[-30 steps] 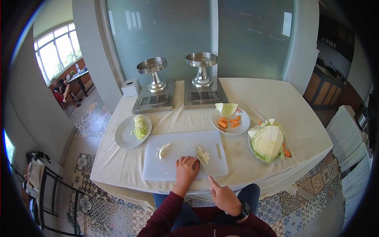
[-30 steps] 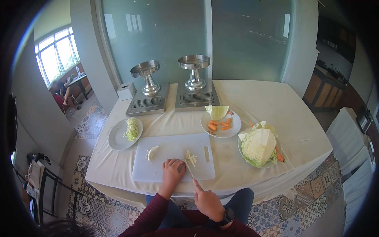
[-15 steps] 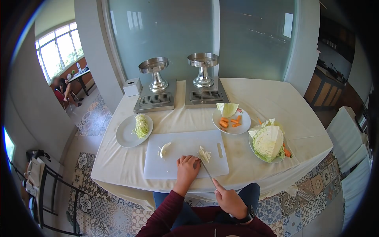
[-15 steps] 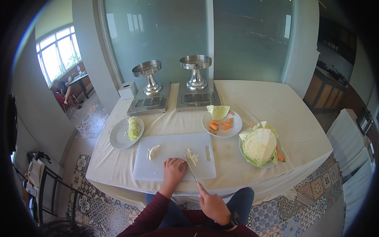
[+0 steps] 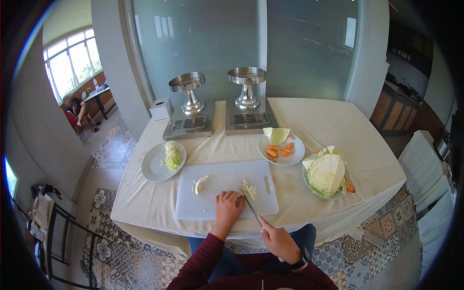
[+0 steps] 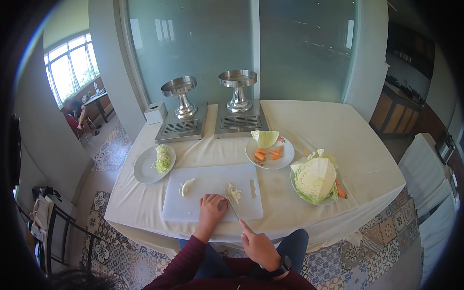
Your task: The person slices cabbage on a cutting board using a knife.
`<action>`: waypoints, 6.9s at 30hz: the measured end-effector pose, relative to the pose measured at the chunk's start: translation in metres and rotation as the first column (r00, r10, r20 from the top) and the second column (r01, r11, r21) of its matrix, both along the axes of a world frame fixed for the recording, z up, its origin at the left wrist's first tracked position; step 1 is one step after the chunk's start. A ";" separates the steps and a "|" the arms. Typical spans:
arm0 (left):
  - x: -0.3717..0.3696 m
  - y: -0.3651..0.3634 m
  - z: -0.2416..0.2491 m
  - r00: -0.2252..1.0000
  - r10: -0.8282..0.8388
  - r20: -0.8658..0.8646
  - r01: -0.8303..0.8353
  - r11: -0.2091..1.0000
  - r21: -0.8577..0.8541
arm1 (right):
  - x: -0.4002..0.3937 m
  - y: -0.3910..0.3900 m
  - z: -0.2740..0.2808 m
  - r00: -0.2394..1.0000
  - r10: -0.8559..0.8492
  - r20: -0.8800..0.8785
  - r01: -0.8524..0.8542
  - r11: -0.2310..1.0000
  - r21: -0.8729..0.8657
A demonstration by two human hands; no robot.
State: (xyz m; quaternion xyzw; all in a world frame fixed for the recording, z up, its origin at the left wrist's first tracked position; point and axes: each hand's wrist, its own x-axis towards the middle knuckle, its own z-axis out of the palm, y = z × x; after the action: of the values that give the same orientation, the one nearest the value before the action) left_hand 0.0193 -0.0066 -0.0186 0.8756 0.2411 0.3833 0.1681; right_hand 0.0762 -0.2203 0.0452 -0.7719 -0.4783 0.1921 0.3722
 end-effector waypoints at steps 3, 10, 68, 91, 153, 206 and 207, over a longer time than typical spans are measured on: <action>0.000 0.000 0.001 1.000 -0.001 0.002 0.001 1.000 -0.002 | 0.002 0.005 -0.001 1.000 -0.002 0.010 0.002 1.000 0.001; 0.000 -0.001 0.001 1.000 0.001 0.000 -0.001 1.000 -0.002 | 0.001 0.003 0.001 1.000 -0.022 -0.013 0.023 1.000 0.019; 0.001 -0.001 0.000 1.000 0.020 0.002 -0.020 1.000 0.022 | 0.005 0.029 -0.007 0.999 0.005 0.032 -0.004 1.000 -0.022; 0.000 -0.001 0.000 1.000 0.019 -0.008 -0.019 1.000 0.016 | -0.001 0.026 -0.005 0.996 -0.029 0.083 0.034 0.998 -0.056; 0.001 0.000 -0.003 1.000 0.026 0.007 -0.026 1.000 0.016 | 0.002 0.032 -0.011 0.999 0.002 0.039 -0.001 1.000 -0.029; 0.000 0.002 -0.005 0.999 0.024 0.027 -0.025 0.999 0.026 | -0.001 0.000 0.001 0.998 -0.004 -0.059 0.008 0.997 0.077; 0.000 0.002 -0.005 0.999 0.027 0.028 -0.028 0.999 0.028 | -0.001 0.000 0.000 0.998 -0.004 -0.055 0.008 0.998 0.065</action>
State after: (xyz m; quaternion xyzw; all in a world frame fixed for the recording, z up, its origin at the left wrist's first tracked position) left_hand 0.0196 -0.0050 -0.0233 0.8690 0.2455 0.4011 0.1538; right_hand 0.0750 -0.2201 0.0451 -0.7552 -0.4716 0.1962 0.4109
